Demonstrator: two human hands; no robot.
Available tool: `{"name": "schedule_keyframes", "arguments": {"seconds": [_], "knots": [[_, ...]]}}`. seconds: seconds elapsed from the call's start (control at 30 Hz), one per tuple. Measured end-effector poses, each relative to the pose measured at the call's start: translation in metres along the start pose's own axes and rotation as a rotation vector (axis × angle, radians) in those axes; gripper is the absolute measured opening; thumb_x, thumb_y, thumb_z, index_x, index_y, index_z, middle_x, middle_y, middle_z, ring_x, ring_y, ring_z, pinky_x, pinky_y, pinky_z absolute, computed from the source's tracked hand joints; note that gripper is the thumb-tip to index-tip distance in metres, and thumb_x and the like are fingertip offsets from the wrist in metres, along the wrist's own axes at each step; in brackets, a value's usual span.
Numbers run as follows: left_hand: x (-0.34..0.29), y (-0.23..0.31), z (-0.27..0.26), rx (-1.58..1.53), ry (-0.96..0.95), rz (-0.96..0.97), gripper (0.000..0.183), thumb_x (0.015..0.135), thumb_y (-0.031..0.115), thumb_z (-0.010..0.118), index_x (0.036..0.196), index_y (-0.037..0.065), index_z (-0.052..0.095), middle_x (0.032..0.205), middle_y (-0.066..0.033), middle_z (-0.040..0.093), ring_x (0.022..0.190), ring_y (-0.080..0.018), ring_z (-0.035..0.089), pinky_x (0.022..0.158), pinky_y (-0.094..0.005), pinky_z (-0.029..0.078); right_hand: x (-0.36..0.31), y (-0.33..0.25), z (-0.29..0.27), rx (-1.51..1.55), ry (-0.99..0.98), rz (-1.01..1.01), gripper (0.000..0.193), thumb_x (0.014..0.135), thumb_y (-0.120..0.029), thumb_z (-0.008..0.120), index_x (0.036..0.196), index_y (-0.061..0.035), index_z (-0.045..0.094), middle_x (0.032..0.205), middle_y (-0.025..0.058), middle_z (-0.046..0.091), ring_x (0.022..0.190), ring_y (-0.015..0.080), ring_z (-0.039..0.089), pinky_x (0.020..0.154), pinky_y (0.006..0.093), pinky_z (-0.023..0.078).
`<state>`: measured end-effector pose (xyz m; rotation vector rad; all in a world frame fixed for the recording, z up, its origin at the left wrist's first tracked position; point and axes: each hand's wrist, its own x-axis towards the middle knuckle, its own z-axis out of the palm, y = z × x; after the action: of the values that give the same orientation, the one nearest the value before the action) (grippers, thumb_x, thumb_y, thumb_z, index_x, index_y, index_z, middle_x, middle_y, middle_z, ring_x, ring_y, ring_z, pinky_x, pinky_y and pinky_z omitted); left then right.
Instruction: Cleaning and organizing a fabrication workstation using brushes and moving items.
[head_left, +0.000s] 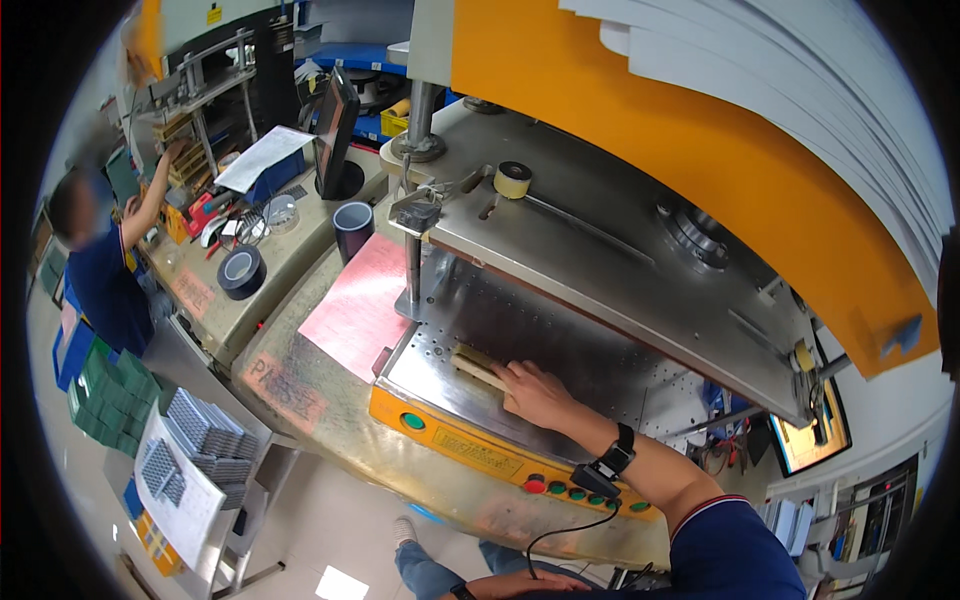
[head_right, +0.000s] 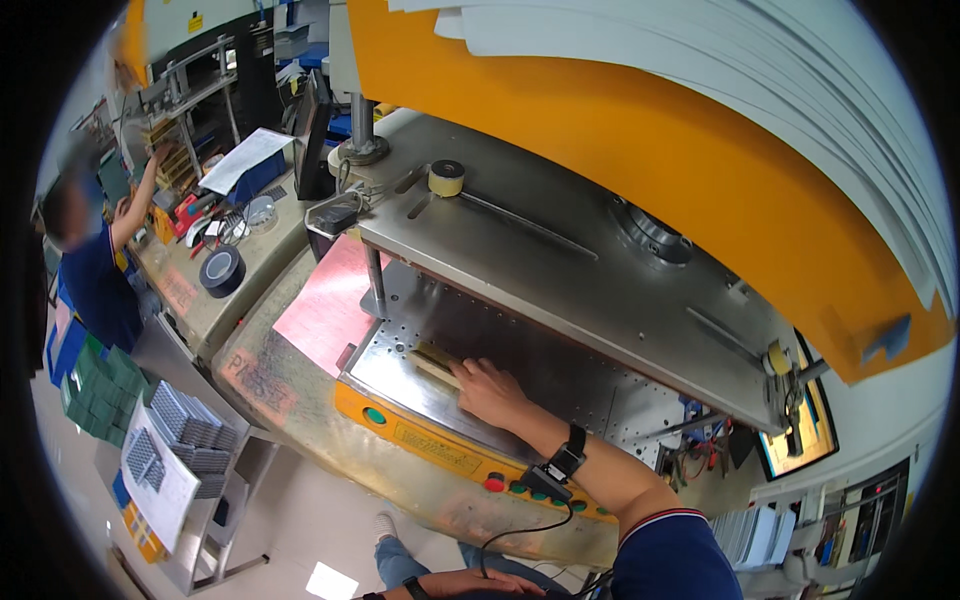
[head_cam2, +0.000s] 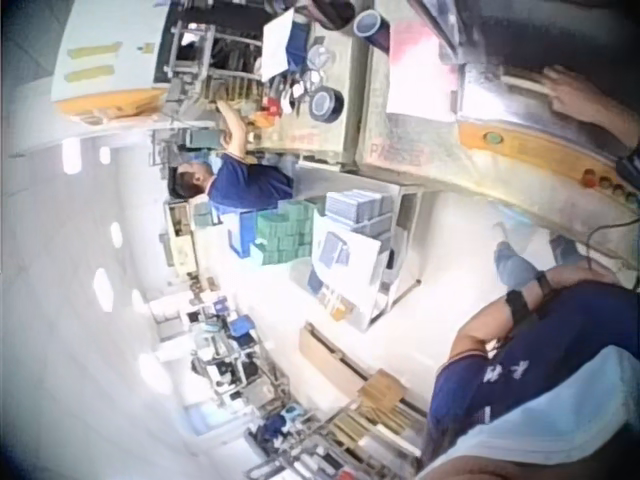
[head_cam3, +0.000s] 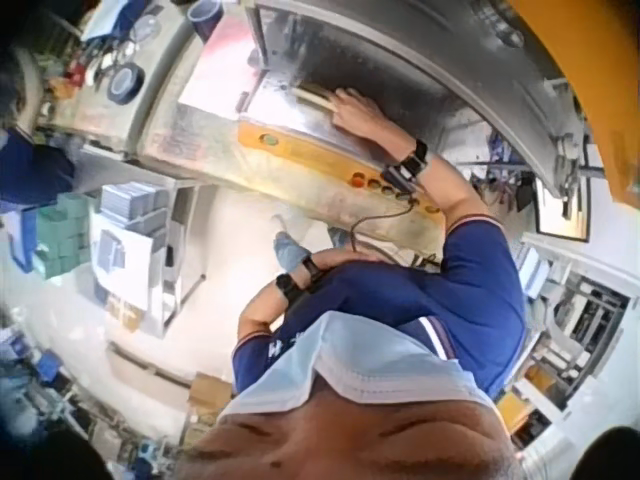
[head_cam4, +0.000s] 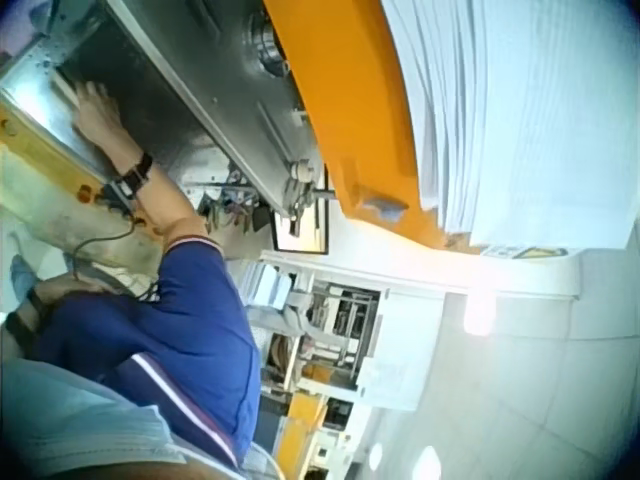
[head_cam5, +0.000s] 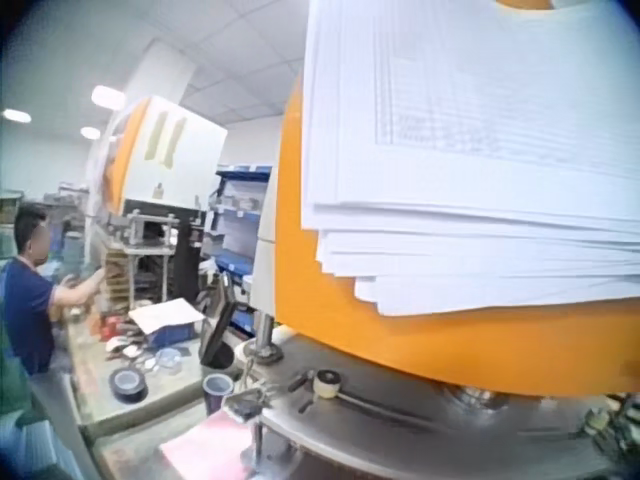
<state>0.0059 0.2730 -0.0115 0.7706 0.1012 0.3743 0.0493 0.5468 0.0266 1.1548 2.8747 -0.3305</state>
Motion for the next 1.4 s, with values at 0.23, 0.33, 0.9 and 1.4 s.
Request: {"name": "schedule_keyframes", "arguments": {"seconds": [0.23, 0.33, 0.9, 1.4], "knots": [[-0.071, -0.016, -0.008, -0.152, -0.052, -0.180, 0.045, 0.097, 0.035, 0.039, 0.126, 0.003, 0.051, 0.136, -0.0080, 0.045, 0.129, -0.0191, 0.036, 0.108, -0.0291, 0.024, -0.106, 0.068, -0.008, -0.220, 0.272, 0.667, 0.035, 0.078, -0.019, 0.053, 0.110, -0.0054, 0.053, 0.108, 0.0156, 0.055, 0.102, 0.0336, 0.055, 0.078, 0.0448, 0.051], [-0.098, -0.016, -0.005, -0.119, -0.129, -0.244, 0.045, 0.097, 0.036, 0.039, 0.127, 0.005, 0.051, 0.136, -0.0077, 0.044, 0.129, -0.0195, 0.036, 0.108, -0.0301, 0.024, -0.173, 0.093, 0.008, -0.279, 0.158, 1.104, 0.039, 0.081, -0.021, 0.053, 0.116, -0.0065, 0.048, 0.111, 0.0146, 0.053, 0.106, 0.0349, 0.052, 0.080, 0.0468, 0.050], [-0.237, 0.037, 0.039, 0.027, 0.074, -0.144, 0.040, 0.099, 0.027, 0.034, 0.121, -0.001, 0.053, 0.138, -0.0117, 0.042, 0.129, -0.0238, 0.035, 0.109, -0.0342, 0.022, 0.090, -0.149, 0.080, 0.079, 0.444, 0.582, 0.029, 0.083, -0.012, 0.043, 0.105, 0.0049, 0.051, 0.098, 0.0192, 0.056, 0.085, 0.0344, 0.060, 0.067, 0.0427, 0.053], [-0.243, 0.027, 0.033, 0.201, 0.133, -0.101, 0.036, 0.097, 0.023, 0.038, 0.113, -0.003, 0.057, 0.134, -0.0157, 0.044, 0.127, -0.0254, 0.039, 0.109, -0.0389, 0.024, 0.129, -0.185, 0.035, 0.313, 0.549, 0.563, 0.027, 0.083, -0.011, 0.045, 0.105, 0.0027, 0.051, 0.091, 0.0159, 0.057, 0.082, 0.0315, 0.059, 0.064, 0.0438, 0.053]]}}
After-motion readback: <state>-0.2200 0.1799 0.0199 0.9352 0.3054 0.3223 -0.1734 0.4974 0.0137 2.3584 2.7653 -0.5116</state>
